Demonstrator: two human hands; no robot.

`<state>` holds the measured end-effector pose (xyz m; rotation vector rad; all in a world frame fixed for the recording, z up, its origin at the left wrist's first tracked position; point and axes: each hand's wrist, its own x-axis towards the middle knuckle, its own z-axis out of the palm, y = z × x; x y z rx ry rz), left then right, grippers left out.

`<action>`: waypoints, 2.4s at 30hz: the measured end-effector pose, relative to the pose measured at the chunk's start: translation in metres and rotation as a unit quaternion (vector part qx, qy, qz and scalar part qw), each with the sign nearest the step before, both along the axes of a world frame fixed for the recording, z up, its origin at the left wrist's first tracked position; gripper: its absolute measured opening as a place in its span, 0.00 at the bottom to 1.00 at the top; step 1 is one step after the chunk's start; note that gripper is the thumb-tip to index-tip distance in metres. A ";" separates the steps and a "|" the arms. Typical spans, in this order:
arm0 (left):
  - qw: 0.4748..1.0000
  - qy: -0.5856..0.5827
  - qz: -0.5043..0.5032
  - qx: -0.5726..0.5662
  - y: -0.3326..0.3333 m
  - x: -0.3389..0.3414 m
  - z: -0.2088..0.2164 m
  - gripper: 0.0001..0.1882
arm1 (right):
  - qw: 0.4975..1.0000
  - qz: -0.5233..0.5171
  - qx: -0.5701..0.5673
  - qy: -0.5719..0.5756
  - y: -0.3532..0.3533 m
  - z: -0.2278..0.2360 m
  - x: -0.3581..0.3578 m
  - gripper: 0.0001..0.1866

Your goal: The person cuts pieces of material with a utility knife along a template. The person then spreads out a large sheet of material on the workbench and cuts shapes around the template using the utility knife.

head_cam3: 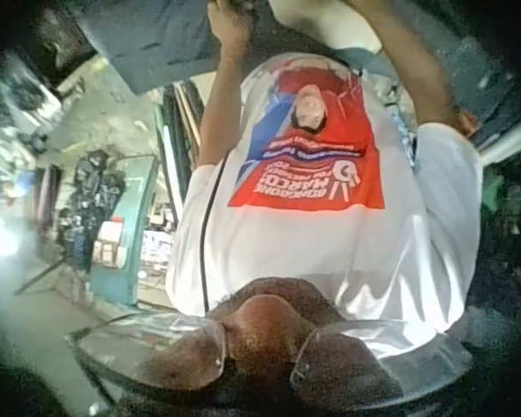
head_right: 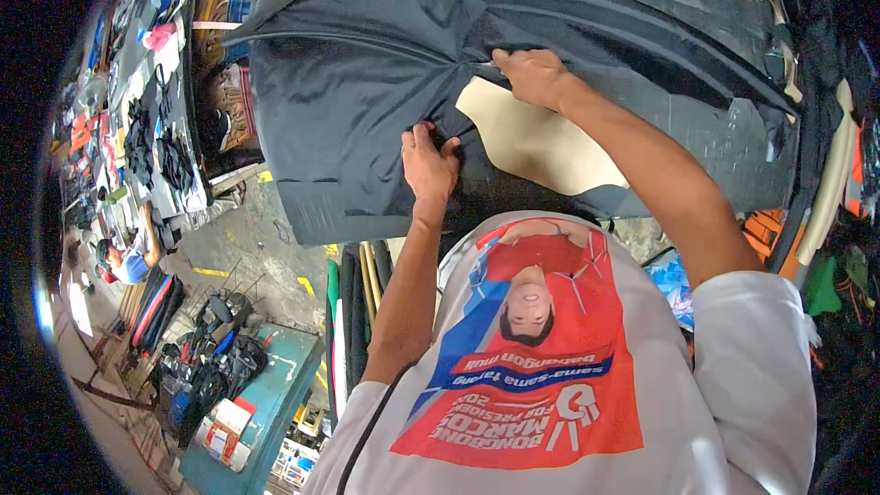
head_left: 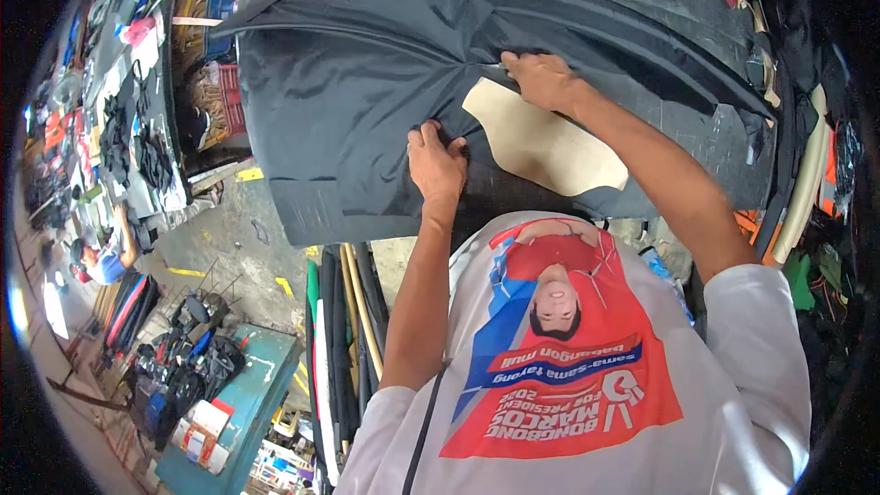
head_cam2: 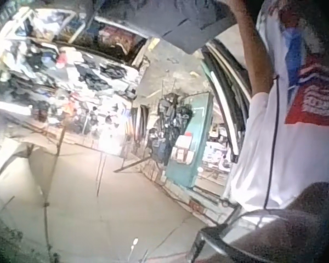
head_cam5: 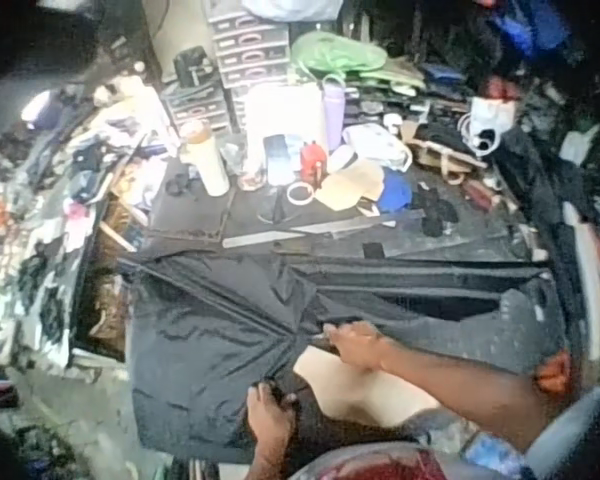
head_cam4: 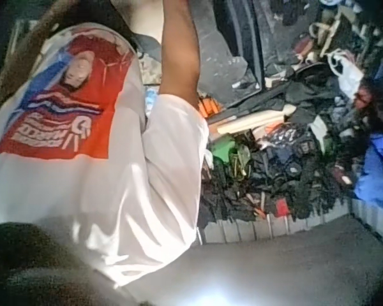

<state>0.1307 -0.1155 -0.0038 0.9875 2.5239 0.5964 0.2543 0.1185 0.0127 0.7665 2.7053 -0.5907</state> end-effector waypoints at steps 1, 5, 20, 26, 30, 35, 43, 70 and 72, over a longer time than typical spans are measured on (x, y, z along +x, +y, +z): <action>1.000 -0.005 -0.006 -0.011 0.000 0.000 -0.001 0.23 | 1.000 -0.009 -0.014 -0.003 0.000 0.000 0.002 0.15; 1.000 0.005 -0.008 -0.008 0.001 -0.001 -0.002 0.24 | 0.997 -0.061 -0.049 -0.010 -0.009 -0.004 0.014 0.13; 0.997 -0.045 -0.038 -0.042 -0.023 0.012 0.016 0.34 | 0.635 -0.522 -0.493 0.286 -0.067 0.075 0.154 0.15; 0.995 -0.025 -0.071 -0.058 -0.017 0.016 0.031 0.43 | 0.597 -0.456 -0.518 0.409 -0.094 0.154 0.150 0.14; 0.990 -0.032 -0.097 -0.094 -0.013 0.013 0.036 0.42 | 0.613 -0.437 -0.495 0.434 -0.099 0.176 0.152 0.14; 0.989 -0.029 -0.102 -0.104 -0.017 0.014 0.031 0.42 | 0.577 -0.455 -0.510 0.448 -0.108 0.181 0.161 0.14; 0.989 -0.024 -0.119 -0.081 -0.019 0.012 0.028 0.42 | 0.585 -0.460 -0.483 0.461 -0.124 0.183 0.161 0.13; 0.988 -0.032 -0.131 -0.079 -0.017 0.012 0.035 0.44 | 0.540 -0.437 -0.500 0.517 -0.128 0.222 0.166 0.11; 0.988 -0.030 -0.131 -0.076 -0.017 0.012 0.035 0.44 | 0.530 -0.433 -0.508 0.524 -0.128 0.222 0.166 0.11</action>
